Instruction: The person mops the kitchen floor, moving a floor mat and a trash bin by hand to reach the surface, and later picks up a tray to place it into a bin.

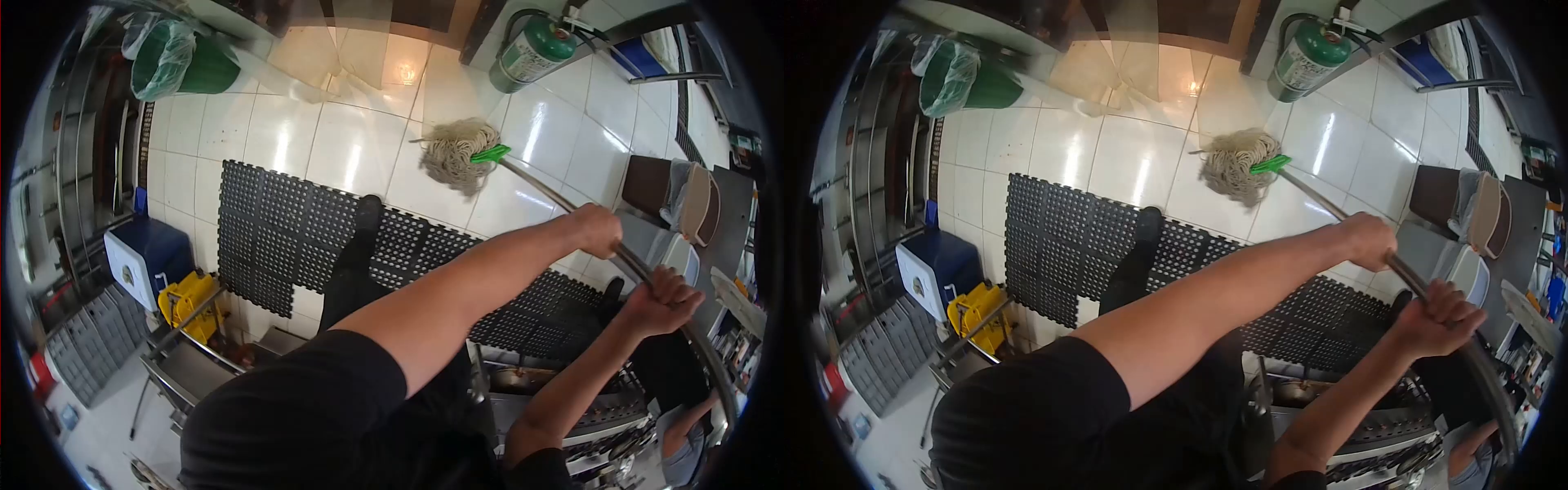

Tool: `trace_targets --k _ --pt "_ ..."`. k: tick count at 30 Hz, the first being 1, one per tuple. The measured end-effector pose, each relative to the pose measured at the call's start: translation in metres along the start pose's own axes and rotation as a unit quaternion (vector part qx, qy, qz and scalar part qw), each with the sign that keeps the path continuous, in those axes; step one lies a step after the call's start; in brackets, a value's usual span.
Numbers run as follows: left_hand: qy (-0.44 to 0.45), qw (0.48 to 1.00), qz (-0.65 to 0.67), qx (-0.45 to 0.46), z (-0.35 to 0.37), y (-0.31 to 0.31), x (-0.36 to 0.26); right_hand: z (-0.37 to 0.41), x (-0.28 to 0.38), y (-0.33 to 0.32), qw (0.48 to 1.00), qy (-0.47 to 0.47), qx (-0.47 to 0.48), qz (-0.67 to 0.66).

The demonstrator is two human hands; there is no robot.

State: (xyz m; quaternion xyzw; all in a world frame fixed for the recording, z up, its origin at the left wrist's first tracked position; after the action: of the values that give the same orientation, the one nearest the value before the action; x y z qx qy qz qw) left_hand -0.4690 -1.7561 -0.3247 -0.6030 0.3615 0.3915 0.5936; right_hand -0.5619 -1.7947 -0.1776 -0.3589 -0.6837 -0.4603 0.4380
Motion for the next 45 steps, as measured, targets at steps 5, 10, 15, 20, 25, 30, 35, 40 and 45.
trace_targets --k 5,10,15,20,25,30,35,40,45 --pt "0.021 0.997 -0.014 0.078 0.03 -0.048 0.032 0.031 -0.012 0.053 0.999 -0.001 -0.029 0.021" --pt "-0.002 0.993 -0.081 0.086 0.099 -0.143 0.107 0.079 -0.075 0.151 1.0 0.005 -0.02 -0.002" --pt "-0.113 0.977 -0.175 0.036 0.179 -0.262 0.249 0.138 -0.211 0.262 0.994 0.014 -0.068 0.086" --pt "-0.283 0.885 -0.281 -0.24 0.263 -0.344 0.417 0.191 -0.35 0.348 0.96 0.13 0.175 0.176" --pt "-0.304 0.855 -0.234 -0.349 0.266 -0.326 0.394 0.165 -0.238 0.288 0.954 0.062 0.25 0.151" --pt "-0.368 0.863 -0.117 -0.325 0.201 -0.251 0.294 0.09 0.058 0.13 0.988 -0.111 0.085 -0.059" --pt "-0.254 0.895 -0.042 -0.363 0.149 -0.181 0.192 0.053 0.215 0.054 0.959 -0.138 0.245 -0.035" --pt "-0.127 0.916 -0.066 -0.375 0.089 -0.107 0.121 0.087 0.266 0.13 0.912 -0.361 0.181 0.074" --pt "-0.037 0.983 -0.037 -0.178 0.092 -0.109 0.105 0.113 0.247 0.202 0.948 -0.229 0.217 0.044"
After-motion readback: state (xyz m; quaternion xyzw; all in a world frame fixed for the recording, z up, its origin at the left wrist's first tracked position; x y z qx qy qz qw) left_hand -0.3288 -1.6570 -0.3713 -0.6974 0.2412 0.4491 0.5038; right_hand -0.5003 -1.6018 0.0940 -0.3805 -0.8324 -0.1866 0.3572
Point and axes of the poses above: each hand's wrist, its own z-axis away from the middle knuckle, its own y-axis out of the palm, x = y × z, the point moved 4 cm from there along -z, towards the middle knuckle
